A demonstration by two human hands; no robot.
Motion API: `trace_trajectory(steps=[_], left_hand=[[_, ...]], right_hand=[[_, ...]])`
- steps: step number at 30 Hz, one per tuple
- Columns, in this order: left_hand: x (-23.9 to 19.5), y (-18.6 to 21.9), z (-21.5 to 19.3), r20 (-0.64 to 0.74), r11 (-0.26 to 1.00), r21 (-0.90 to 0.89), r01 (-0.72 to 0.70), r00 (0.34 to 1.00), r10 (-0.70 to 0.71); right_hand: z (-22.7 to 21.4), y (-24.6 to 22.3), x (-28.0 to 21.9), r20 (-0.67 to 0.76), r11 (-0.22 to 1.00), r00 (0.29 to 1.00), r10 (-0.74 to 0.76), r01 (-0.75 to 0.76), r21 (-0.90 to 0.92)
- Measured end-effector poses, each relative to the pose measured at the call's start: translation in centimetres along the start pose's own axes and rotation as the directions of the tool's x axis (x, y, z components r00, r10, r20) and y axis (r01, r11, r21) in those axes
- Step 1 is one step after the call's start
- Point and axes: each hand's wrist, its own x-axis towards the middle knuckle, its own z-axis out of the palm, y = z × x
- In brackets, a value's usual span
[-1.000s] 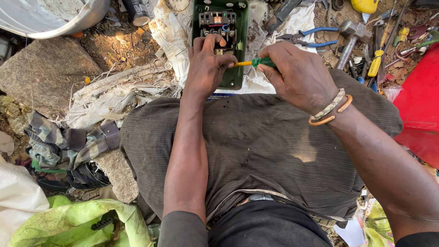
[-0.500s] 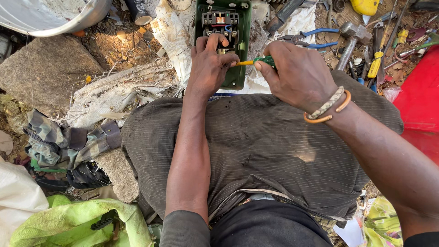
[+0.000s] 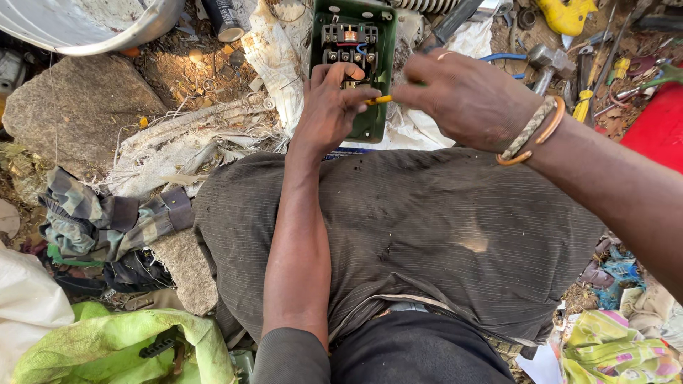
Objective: The person disassembles a green electrical component using a screwdriver and pliers. They remove a small black part, manipulate it, and then reassemble the device, tightening screws and adjusting internal parts.
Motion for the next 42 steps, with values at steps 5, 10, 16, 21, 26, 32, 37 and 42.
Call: trace_trajectory(steps=[5, 10, 16, 21, 26, 32, 37, 42], left_hand=[[-0.2, 0.1, -0.8, -0.014, 0.957, -0.066, 0.284, 0.958, -0.285], [-0.9, 0.5, -1.1, 0.026, 0.955, -0.104, 0.277, 0.961, -0.276], [-1.2, -0.1, -1.0, 0.020, 0.983, -0.058, 0.175, 0.984, -0.174], [-0.7, -0.6, -0.5, 0.090, 0.966, -0.110, 0.235, 0.970, -0.225], [-1.1, -0.7, 0.1, 0.034, 0.977, -0.027, 0.212, 0.977, -0.211], [-0.9, -0.6, -0.1, 0.042, 0.971, -0.024, 0.237, 0.971, -0.236], [-0.9, -0.1, -0.3, 0.017, 0.973, -0.038, 0.229, 0.973, -0.228], [-0.8, -0.2, -0.4, 0.016, 0.977, -0.040, 0.210, 0.978, -0.210]], right_hand=[[-0.1, -0.6, -0.2, 0.360, 0.916, 0.842, 0.402, -0.376, -0.141], [2.0, -1.0, -0.8, -0.186, 0.987, 0.970, 0.157, -0.148, 0.060], [3.6, -1.6, -1.7, 0.002, 0.889, 0.891, 0.455, -0.454, 0.056], [2.9, -1.2, -2.1, -0.125, 0.937, 0.947, 0.297, -0.264, 0.228], [2.9, -1.5, -2.1, 0.002, 0.891, 0.892, 0.453, -0.453, 0.016], [2.1, -1.4, -1.6, -0.093, 0.935, 0.936, 0.338, -0.323, 0.148], [1.4, -1.9, -0.6, -0.092, 0.954, 0.957, 0.274, -0.258, 0.155], [1.1, -2.1, -0.5, 0.173, 0.814, 0.816, 0.552, -0.572, 0.098]])
